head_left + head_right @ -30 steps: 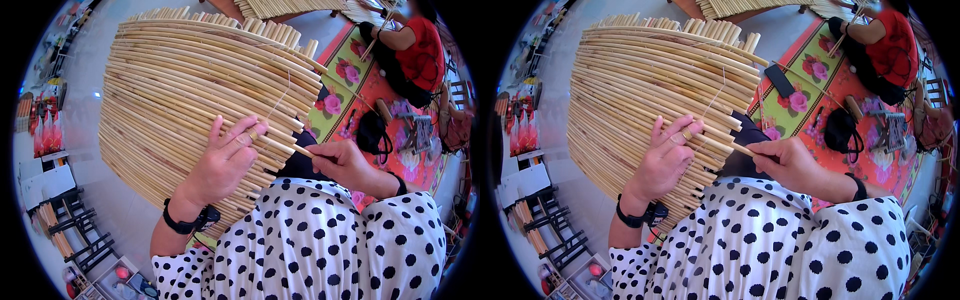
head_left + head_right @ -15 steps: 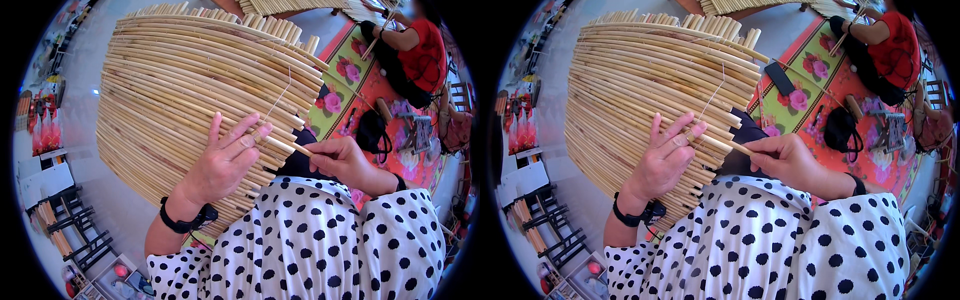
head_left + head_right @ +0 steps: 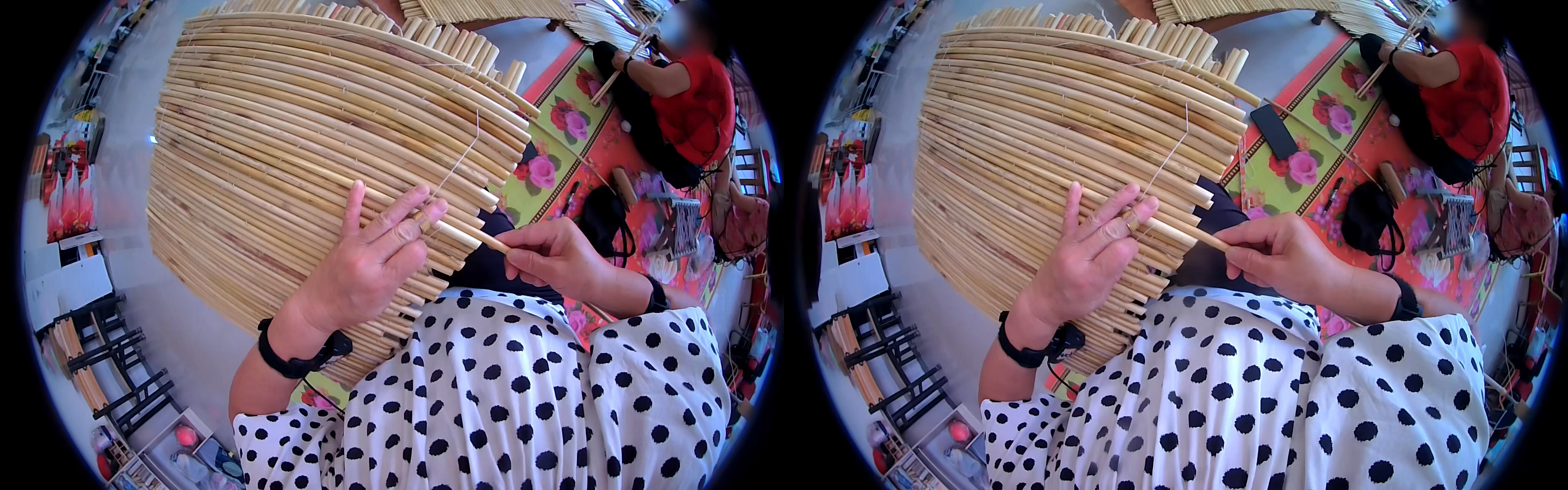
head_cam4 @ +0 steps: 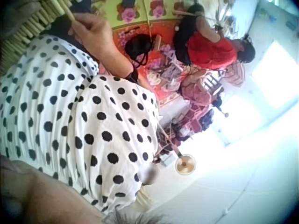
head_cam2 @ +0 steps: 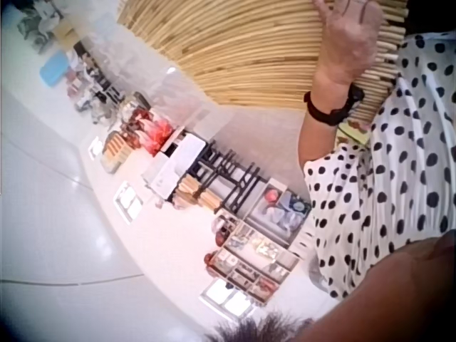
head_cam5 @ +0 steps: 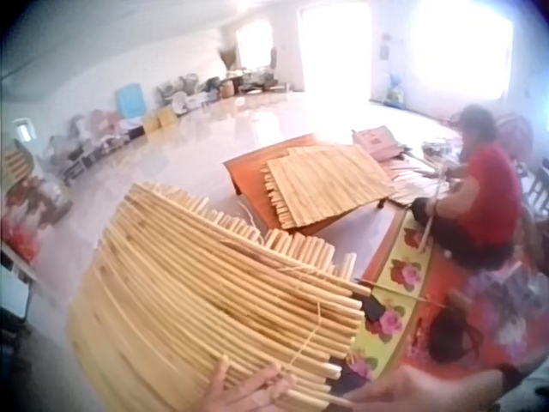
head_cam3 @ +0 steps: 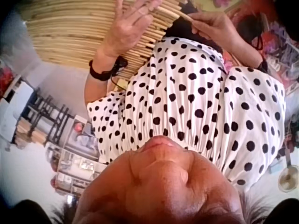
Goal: The person sits on the floor and weaves thin bamboo sticks into a mat using a thin string. They insert sticks into the weave, pull the string to secure them, and adjust the mat's position. The person also uses a small wooden tool to help with the weaving process.
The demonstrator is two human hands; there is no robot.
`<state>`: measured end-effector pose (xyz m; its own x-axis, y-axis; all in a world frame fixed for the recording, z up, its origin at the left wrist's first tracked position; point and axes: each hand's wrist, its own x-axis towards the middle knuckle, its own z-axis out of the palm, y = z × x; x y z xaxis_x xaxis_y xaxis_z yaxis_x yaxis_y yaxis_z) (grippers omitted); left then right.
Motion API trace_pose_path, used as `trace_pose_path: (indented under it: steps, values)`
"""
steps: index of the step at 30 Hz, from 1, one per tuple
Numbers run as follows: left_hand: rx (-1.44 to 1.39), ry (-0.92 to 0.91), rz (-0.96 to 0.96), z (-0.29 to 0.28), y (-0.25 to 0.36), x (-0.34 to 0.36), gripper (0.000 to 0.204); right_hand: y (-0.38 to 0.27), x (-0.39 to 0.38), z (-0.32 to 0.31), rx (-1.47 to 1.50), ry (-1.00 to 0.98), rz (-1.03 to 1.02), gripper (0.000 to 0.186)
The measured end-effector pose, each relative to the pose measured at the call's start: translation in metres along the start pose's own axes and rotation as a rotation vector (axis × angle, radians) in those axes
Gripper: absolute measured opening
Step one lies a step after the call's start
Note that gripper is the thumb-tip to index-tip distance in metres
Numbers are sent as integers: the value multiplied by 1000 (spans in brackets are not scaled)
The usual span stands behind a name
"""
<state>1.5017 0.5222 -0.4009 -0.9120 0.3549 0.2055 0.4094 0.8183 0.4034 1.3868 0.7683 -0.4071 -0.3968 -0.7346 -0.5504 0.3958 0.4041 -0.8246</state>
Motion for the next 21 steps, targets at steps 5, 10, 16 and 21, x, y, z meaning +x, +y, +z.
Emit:
trace_pose_path:
  steps: [5, 10, 16, 21]
  values:
    - [-386, 169, -79, -10, -12, -7, 10, -6, 0, 6, -45, 44, 15, 23]
    - [-429, 186, -82, -17, -15, -7, 12, -9, -1, 7, 7, 63, 38, 24]
    - [-359, 161, -55, -11, -14, -6, 15, -7, -1, 3, 20, 44, 21, 24]
    - [-324, 143, -21, -10, -15, -4, 15, -4, 1, 2, 61, 29, 10, 24]
